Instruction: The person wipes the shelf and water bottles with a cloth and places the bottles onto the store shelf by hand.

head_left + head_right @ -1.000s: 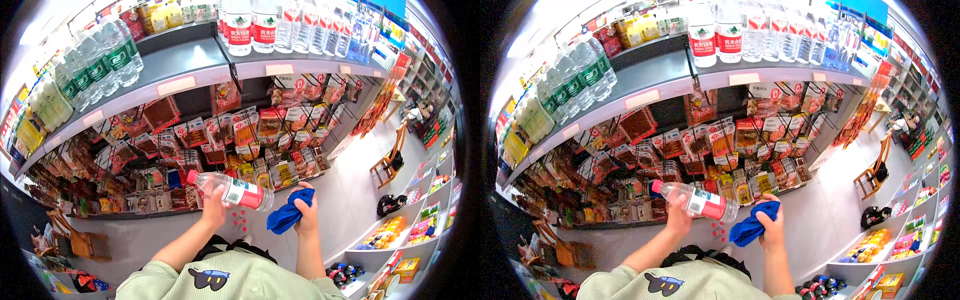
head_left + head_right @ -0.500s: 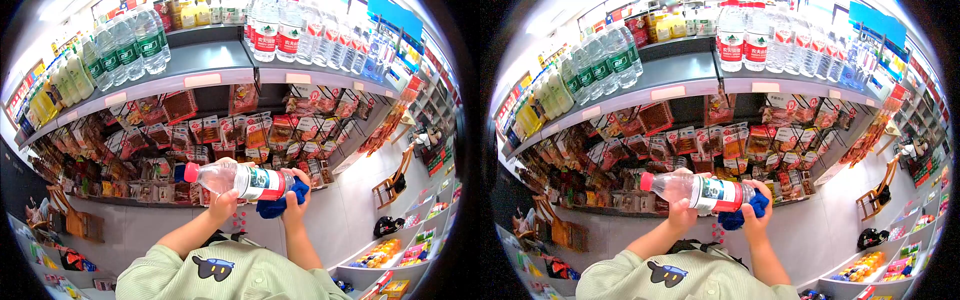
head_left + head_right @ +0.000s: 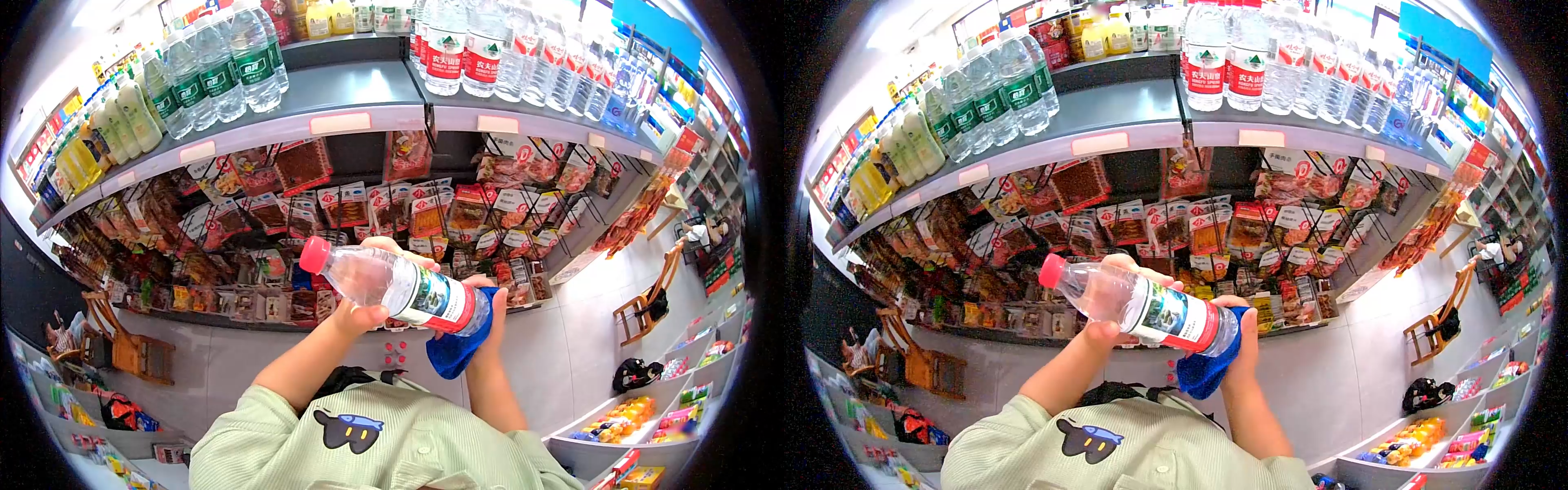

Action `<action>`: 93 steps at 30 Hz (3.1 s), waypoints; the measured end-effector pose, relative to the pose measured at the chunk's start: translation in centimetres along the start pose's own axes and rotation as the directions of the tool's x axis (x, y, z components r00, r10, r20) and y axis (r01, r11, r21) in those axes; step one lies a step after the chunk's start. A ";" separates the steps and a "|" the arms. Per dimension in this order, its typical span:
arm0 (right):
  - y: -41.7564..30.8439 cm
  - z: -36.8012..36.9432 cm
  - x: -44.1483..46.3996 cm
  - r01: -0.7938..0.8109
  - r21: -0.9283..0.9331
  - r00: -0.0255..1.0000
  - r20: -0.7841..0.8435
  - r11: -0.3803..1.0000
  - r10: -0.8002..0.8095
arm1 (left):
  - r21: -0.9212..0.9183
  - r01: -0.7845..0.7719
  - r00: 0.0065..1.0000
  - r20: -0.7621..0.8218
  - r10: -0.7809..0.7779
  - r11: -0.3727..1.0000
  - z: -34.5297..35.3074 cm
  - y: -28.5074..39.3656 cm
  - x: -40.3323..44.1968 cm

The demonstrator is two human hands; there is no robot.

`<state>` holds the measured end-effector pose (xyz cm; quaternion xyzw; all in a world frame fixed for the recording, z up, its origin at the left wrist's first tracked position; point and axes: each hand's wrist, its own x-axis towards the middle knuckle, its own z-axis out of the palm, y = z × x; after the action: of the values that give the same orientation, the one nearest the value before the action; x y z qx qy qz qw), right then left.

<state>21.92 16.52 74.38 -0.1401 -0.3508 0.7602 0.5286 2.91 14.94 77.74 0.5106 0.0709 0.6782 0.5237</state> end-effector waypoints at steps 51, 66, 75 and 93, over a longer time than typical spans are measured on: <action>-9.9 18.6 29.0 0.423 -0.886 0.906 0.408 0.190 -0.116 | 0.996 0.082 0.955 -0.068 0.289 -0.036 -11.5 14.7 32.9; -5.4 17.8 38.2 0.322 -0.914 0.936 0.268 0.246 -0.229 | 0.955 0.256 0.931 -0.202 0.304 -0.147 -15.9 12.0 36.8; -4.9 17.2 39.8 0.293 -0.943 0.939 0.253 0.156 -0.235 | 0.922 0.317 0.946 -0.325 -0.001 0.223 -16.7 13.3 36.6; -1.7 19.1 36.2 0.280 -0.705 0.953 0.284 -0.652 0.102 | 0.966 0.259 0.959 -0.258 0.116 0.004 -21.0 10.2 40.1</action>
<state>-2.64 42.17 94.88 -0.4144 -0.8988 -0.0530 0.1332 -16.89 51.00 99.12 0.6298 0.6226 0.4634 0.0306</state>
